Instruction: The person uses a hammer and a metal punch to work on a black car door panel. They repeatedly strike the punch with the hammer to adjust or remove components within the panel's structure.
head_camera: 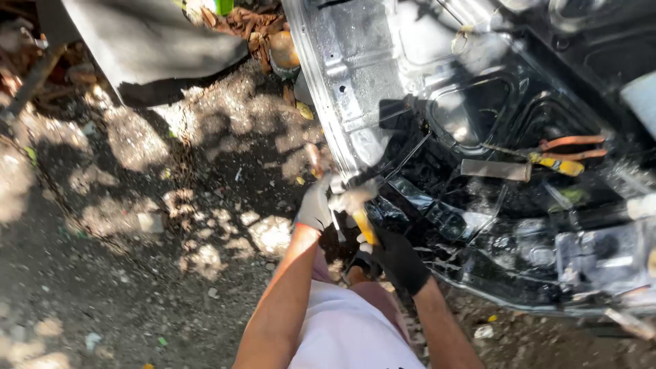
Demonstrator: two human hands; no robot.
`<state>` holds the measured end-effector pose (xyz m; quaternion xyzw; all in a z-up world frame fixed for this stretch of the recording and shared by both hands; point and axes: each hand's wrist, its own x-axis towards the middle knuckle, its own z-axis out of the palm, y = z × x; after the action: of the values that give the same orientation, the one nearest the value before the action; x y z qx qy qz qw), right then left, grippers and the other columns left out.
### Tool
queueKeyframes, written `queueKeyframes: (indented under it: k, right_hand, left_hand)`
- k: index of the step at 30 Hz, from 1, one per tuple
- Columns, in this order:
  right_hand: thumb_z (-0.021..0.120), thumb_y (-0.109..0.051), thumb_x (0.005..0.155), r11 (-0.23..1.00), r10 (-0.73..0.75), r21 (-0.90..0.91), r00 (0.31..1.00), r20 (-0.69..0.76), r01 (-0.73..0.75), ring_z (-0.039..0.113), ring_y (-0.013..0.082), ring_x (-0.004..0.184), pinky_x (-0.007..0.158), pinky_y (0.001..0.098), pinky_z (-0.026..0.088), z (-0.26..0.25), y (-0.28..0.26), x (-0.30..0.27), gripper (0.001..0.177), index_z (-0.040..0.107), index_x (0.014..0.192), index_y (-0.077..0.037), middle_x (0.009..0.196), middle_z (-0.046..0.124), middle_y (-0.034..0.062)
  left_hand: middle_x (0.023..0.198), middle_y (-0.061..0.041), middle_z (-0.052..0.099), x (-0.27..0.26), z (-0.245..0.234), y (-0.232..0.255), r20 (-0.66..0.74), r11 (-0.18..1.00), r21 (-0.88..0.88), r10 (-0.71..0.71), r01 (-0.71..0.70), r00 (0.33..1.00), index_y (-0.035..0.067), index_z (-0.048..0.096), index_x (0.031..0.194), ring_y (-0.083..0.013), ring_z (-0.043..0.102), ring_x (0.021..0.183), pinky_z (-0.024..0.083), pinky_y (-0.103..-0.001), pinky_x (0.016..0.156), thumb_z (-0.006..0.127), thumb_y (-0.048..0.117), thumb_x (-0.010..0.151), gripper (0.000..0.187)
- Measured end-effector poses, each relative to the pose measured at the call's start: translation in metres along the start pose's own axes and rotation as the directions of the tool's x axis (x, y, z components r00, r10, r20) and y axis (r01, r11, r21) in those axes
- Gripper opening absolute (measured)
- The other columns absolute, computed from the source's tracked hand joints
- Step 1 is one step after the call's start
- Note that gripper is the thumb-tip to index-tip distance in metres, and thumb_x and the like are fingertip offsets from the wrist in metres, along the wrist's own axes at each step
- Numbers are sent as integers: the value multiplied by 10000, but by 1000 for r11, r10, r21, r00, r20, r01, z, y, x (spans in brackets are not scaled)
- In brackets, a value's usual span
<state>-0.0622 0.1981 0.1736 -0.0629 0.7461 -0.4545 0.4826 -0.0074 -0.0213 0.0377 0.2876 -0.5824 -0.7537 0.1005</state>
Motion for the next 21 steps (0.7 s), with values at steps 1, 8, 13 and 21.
queueKeyframes:
  k: [1,8,13,21]
  right_hand:
    - [671,-289,924,1000,21,6,998,64,-22,547,143,489,453,329,446,8,10,0,244,680,1025,-68,657,609,75]
    - [614,-416,991,815,-40,-570,991,129,108,678,354,891,760,483,531,99,116,84,337,716,1191,-165,972,718,142]
    - [618,-372,881,746,14,-662,992,122,71,686,362,960,802,491,544,134,145,126,457,626,1314,-225,1126,699,142]
    - [542,-221,928,736,-605,-465,786,-125,493,586,346,1160,974,453,464,144,123,144,524,527,1435,-89,1295,598,203]
  left_hand:
    - [1185,-141,707,6,-6,42,-84,976,-179,-138,121,987,30,532,1400,-239,717,993,560,-343,771,458,380,1094,471]
    - [1011,-76,730,127,-56,98,-22,978,-29,-209,208,978,-5,701,1171,-131,663,776,579,-290,646,737,255,929,357]
    - [958,-62,753,142,-60,109,103,985,11,-174,174,979,-23,719,1144,-99,651,715,530,-238,612,775,183,924,306]
    - [858,-27,755,143,-61,127,130,970,70,-240,233,962,13,727,1134,-52,500,524,363,-221,451,768,211,900,309]
